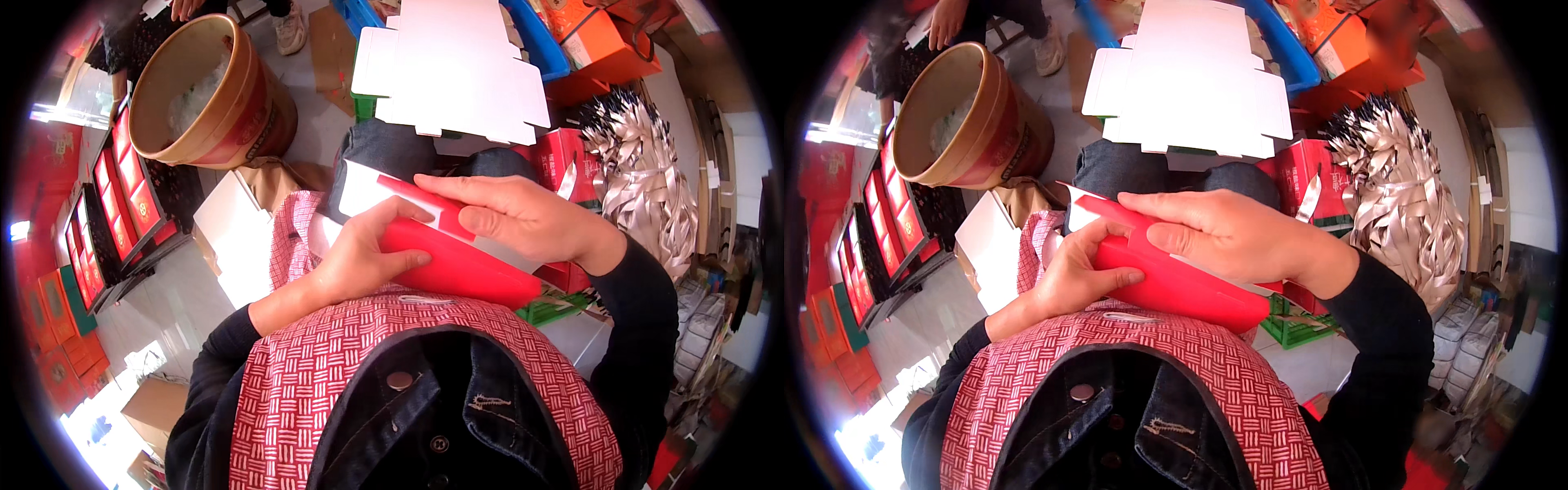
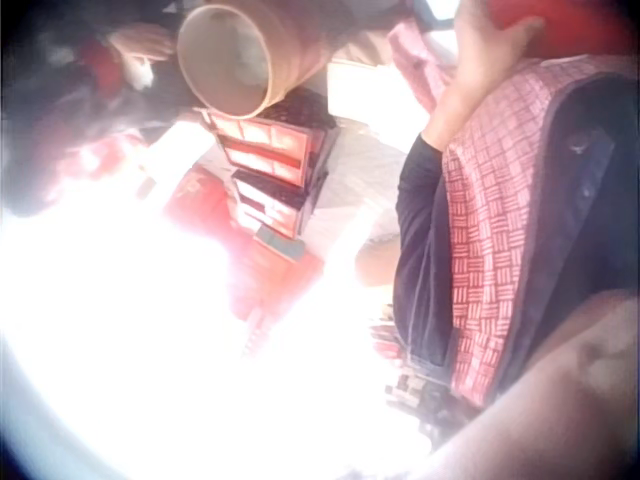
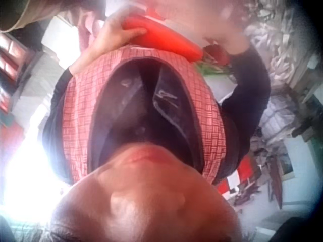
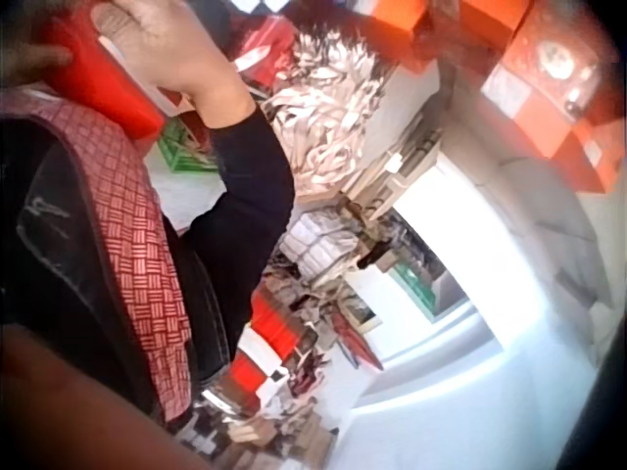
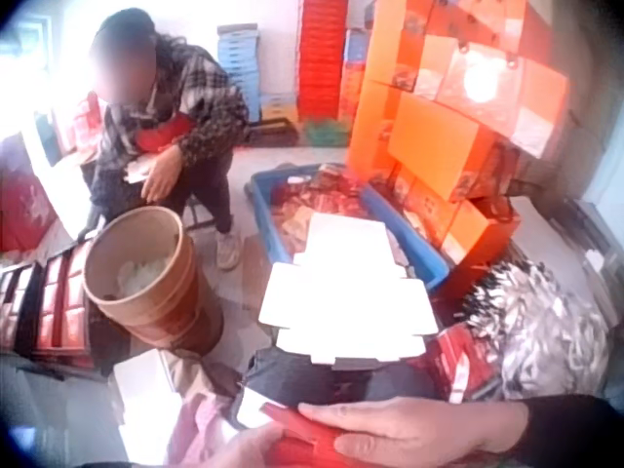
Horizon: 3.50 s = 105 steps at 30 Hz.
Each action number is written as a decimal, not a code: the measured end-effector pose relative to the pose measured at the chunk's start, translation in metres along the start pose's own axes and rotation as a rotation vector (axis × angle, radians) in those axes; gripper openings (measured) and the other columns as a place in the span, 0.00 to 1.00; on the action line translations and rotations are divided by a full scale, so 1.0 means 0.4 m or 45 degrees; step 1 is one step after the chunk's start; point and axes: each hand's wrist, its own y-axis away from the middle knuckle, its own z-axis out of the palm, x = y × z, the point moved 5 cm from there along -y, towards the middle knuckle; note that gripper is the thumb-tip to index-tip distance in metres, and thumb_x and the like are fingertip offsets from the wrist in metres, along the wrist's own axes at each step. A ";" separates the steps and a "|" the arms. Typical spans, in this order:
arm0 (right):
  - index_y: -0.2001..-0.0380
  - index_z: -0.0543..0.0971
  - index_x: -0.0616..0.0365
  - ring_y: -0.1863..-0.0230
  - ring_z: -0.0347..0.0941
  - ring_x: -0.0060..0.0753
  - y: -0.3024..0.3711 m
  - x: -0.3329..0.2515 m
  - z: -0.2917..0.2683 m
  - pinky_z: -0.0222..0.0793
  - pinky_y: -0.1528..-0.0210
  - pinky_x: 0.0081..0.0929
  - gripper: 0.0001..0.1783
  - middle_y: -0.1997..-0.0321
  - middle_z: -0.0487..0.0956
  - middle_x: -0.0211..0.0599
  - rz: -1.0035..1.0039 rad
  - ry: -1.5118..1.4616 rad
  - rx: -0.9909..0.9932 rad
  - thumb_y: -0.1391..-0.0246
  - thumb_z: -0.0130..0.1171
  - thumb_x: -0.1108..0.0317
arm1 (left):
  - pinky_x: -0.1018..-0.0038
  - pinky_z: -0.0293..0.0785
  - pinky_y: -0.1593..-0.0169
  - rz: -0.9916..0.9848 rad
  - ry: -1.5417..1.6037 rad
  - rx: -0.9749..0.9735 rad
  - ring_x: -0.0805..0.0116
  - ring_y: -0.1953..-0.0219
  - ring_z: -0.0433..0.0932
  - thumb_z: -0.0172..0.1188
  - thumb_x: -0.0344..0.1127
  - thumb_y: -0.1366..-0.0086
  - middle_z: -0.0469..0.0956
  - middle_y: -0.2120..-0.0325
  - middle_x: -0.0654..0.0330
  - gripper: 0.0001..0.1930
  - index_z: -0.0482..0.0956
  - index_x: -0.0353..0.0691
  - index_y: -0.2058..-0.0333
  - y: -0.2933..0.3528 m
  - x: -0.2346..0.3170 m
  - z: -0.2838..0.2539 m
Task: The person folds flat white cardboard pieces into small boxes and inserts red decorative inserts with gold patterns. They then place the completed boxes into a larger black tray. The process is repeated multiple times.
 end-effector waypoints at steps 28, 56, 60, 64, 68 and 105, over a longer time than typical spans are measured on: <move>0.36 0.60 0.60 0.41 0.66 0.63 -0.010 -0.002 0.089 0.66 0.43 0.40 0.28 0.42 0.66 0.66 -0.151 0.692 0.234 0.36 0.46 0.60 | 0.79 0.79 0.60 -0.106 0.180 0.078 0.76 0.66 0.80 0.68 0.30 0.43 0.83 0.68 0.58 0.13 0.79 0.31 0.61 0.065 -0.012 -0.016; 0.36 0.62 0.56 0.40 0.64 0.61 -0.011 -0.017 0.091 0.64 0.41 0.42 0.26 0.41 0.68 0.58 -0.151 0.649 0.198 0.37 0.45 0.63 | 0.75 0.74 0.49 0.431 0.447 0.081 0.72 0.53 0.76 0.64 0.24 0.41 0.73 0.56 0.59 0.23 0.64 0.35 0.49 0.080 -0.003 -0.021; 0.36 0.62 0.55 0.41 0.64 0.64 -0.009 -0.023 0.090 0.65 0.42 0.42 0.26 0.42 0.67 0.63 -0.176 0.636 0.204 0.37 0.45 0.63 | 0.75 0.76 0.51 0.486 0.241 0.090 0.71 0.54 0.76 0.65 0.25 0.42 0.73 0.55 0.58 0.24 0.65 0.36 0.49 0.087 0.002 -0.030; 0.36 0.62 0.53 0.42 0.65 0.66 -0.013 -0.016 0.085 0.66 0.43 0.42 0.26 0.42 0.66 0.67 -0.129 0.601 0.216 0.37 0.45 0.63 | 0.76 0.76 0.57 0.509 -0.038 0.145 0.72 0.59 0.77 0.66 0.27 0.42 0.75 0.61 0.59 0.20 0.70 0.37 0.52 0.091 0.016 -0.036; 0.36 0.62 0.53 0.42 0.66 0.66 -0.014 -0.013 0.086 0.66 0.43 0.41 0.26 0.42 0.66 0.69 -0.108 0.612 0.210 0.36 0.45 0.62 | 0.78 0.73 0.64 0.391 -0.049 0.133 0.74 0.67 0.75 0.67 0.29 0.43 0.76 0.68 0.60 0.16 0.74 0.38 0.57 0.086 -0.004 -0.038; 0.43 0.73 0.56 0.45 0.71 0.51 0.029 -0.030 0.072 0.67 0.44 0.36 0.23 0.39 0.68 0.55 -0.333 0.663 0.315 0.43 0.54 0.70 | 0.80 0.77 0.63 0.116 0.486 0.232 0.76 0.68 0.78 0.61 0.33 0.37 0.81 0.70 0.59 0.09 0.79 0.31 0.64 0.051 -0.015 -0.027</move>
